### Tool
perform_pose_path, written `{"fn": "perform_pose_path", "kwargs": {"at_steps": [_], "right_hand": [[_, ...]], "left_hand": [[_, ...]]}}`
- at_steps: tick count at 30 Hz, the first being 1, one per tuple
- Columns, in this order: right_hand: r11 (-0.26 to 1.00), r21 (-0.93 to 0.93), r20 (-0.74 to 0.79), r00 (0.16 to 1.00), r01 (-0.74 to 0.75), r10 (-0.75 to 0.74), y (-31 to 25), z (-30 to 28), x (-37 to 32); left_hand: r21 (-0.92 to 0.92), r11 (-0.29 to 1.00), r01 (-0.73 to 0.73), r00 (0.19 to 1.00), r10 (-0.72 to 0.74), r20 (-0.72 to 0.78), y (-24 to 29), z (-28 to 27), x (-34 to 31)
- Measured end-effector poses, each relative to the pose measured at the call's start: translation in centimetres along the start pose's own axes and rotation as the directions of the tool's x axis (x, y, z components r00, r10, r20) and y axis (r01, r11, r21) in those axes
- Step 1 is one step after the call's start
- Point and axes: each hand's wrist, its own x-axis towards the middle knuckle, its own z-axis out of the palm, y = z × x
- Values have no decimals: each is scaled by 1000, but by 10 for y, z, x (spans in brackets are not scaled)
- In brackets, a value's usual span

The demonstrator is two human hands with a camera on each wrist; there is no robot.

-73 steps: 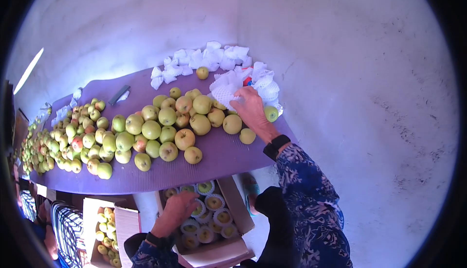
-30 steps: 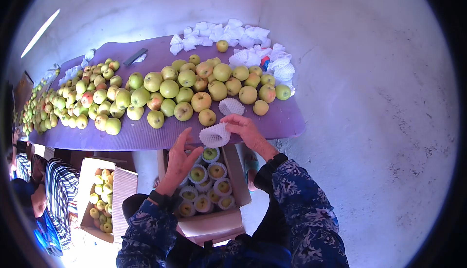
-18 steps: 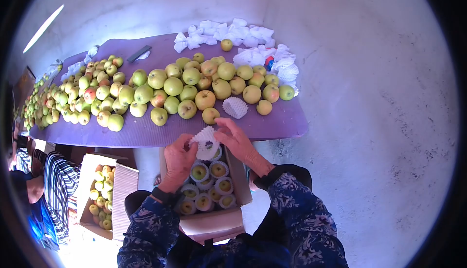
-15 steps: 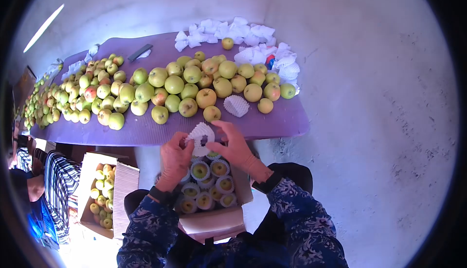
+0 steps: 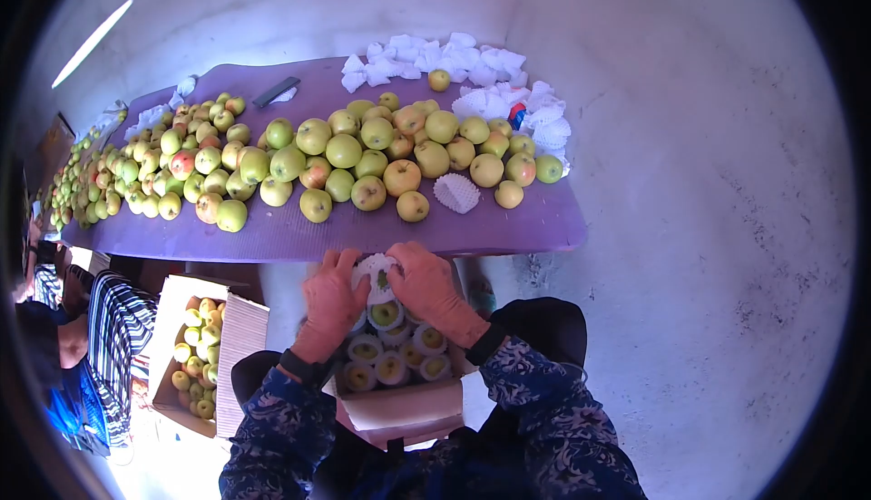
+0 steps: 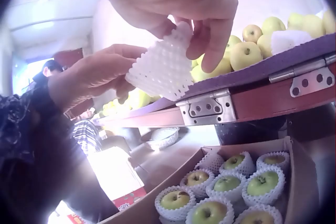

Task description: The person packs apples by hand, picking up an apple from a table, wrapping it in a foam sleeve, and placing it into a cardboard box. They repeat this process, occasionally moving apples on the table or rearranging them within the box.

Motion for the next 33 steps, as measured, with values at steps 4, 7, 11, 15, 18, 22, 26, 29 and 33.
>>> {"fn": "perform_pose_path", "kwargs": {"at_steps": [4, 7, 11, 15, 18, 22, 26, 29, 33], "right_hand": [[1000, -21, 91, 996, -15, 17, -3, 7, -4], [998, -59, 135, 991, 8, 0, -2, 9, -9], [997, -81, 185, 983, -1, 16, -9, 7, -8], [998, -49, 233, 972, 31, -19, -7, 9, -4], [997, 70, 341, 939, 24, -47, -6, 4, 0], [972, 209, 255, 965, -111, 55, -3, -13, 16], [999, 22, -173, 984, -47, 50, 39, -28, 65], [993, -95, -136, 989, -69, 56, 70, -30, 106], [986, -102, 31, 991, -129, 132, 71, -20, 129]], "left_hand": [[-9, 1000, -24, 998, 25, 49, -7, -1, -7], [60, 998, 2, 999, -5, 48, -22, 1, -7], [58, 998, -24, 991, 16, 130, -28, -3, -9], [-51, 998, -25, 989, 32, 142, -18, -16, -7], [-97, 995, -26, 982, 44, 182, -24, -14, -6], [-53, 999, -7, 970, 20, 241, -25, -20, -7], [21, 998, 64, 961, -67, 267, -28, -20, -7], [33, 995, 94, 977, -98, 189, -26, -19, -4], [-28, 995, 100, 988, -96, 119, -26, -20, -3]]}}
